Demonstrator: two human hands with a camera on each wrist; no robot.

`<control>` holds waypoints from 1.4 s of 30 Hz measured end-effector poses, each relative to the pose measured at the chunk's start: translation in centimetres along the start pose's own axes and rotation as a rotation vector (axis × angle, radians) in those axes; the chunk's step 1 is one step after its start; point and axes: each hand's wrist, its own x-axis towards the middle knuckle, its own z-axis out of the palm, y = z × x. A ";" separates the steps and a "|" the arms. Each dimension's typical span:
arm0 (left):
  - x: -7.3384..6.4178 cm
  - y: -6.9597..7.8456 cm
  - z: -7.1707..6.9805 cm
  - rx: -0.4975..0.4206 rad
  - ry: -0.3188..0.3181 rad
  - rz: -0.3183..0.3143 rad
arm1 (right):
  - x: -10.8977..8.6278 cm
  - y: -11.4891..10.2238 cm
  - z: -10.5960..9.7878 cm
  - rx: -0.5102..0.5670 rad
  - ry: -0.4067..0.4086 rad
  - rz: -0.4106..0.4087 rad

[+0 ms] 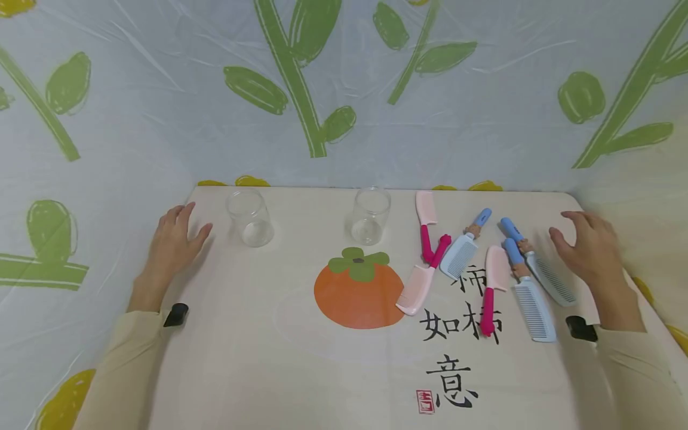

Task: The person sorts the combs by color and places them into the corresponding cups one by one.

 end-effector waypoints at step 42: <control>1.1 5.8 2.8 -0.462 -0.047 -0.123 | -0.7 -8.7 1.9 0.134 0.015 -0.123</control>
